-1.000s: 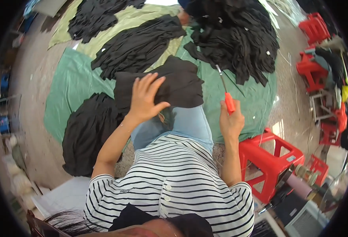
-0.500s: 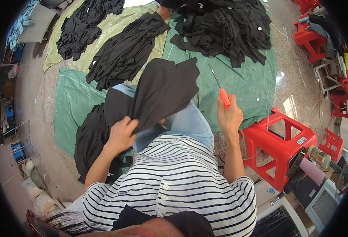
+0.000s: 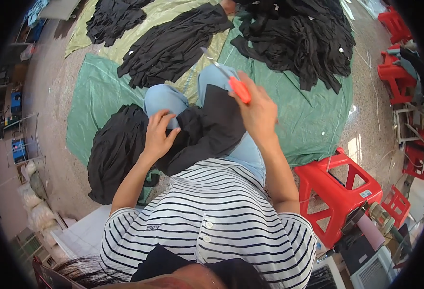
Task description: Inspecting and sorting pieces of black fabric in a textile manufacturing facility.
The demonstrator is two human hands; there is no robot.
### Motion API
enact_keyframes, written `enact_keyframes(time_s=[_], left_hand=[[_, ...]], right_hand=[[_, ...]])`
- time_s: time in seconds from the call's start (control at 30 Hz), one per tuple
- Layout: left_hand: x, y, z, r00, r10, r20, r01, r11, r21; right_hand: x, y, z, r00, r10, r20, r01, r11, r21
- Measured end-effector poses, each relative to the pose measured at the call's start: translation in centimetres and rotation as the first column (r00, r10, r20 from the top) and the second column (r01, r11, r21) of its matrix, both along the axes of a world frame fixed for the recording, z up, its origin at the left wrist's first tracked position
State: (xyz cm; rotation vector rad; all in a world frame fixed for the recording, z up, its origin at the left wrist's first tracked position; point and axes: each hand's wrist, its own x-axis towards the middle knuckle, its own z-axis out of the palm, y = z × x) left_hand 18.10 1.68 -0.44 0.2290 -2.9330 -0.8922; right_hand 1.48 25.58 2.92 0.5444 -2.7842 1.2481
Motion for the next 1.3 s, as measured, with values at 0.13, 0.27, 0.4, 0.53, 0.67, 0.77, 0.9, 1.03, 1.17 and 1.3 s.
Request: enact_keyframes(time_s=[0.13, 0.27, 0.4, 0.53, 0.67, 0.77, 0.9, 1.03, 1.17, 1.3], left_hand=[[1.0, 1.2, -0.4, 0.999, 0.014, -0.033, -0.018, 0.991, -0.135], [4.8, 0.7, -1.4, 0.998, -0.064, 0.008, 0.064, 0.968, -0.242], [7.7, -1.1, -1.5, 0.977, 0.208, 0.037, -0.21, 0.976, 0.058], [10.0, -3.7, -2.6, 0.972, 0.173, 0.162, -0.203, 0.959, 0.198], [8.9, -2.5, -1.9, 0.999, -0.029, 0.044, 0.017, 0.964, 0.266], [10.0, -3.1, -2.2, 0.996, 0.056, 0.065, -0.065, 0.987, 0.149], [5.7, -5.7, 4.6, 0.871, 0.434, -0.229, -0.407, 0.9, 0.155], [5.1, -7.9, 13.5, 0.746, 0.247, -0.619, -0.336, 0.941, -0.029], [6.7, -6.5, 15.8, 0.771, 0.049, -0.634, -0.226, 0.953, -0.201], [10.7, -3.5, 10.8, 0.939, 0.077, -0.334, -0.15, 0.969, -0.198]], right_hand=[[-0.3, -5.3, -1.6, 0.961, 0.222, -0.165, -0.202, 0.971, 0.131], [0.0, -5.7, -2.1, 0.932, 0.357, -0.061, -0.326, 0.9, 0.291], [-0.9, -2.7, -0.1, 0.896, 0.431, 0.106, -0.43, 0.902, -0.03], [-4.7, 0.9, 8.2, 0.988, 0.155, 0.002, -0.148, 0.948, -0.281], [-6.5, 2.0, 14.2, 0.989, 0.01, -0.148, -0.09, 0.834, -0.544], [-8.4, 1.8, 13.8, 0.986, 0.05, -0.161, -0.128, 0.843, -0.523], [-11.7, 2.8, 12.5, 0.994, 0.044, -0.104, -0.093, 0.837, -0.538], [-13.7, 5.0, 12.6, 0.997, 0.042, -0.067, -0.077, 0.733, -0.676], [-10.8, 8.1, 12.5, 0.987, -0.096, -0.129, -0.002, 0.796, -0.605], [-7.0, 12.1, 5.2, 0.95, -0.197, 0.242, 0.28, 0.883, -0.377]])
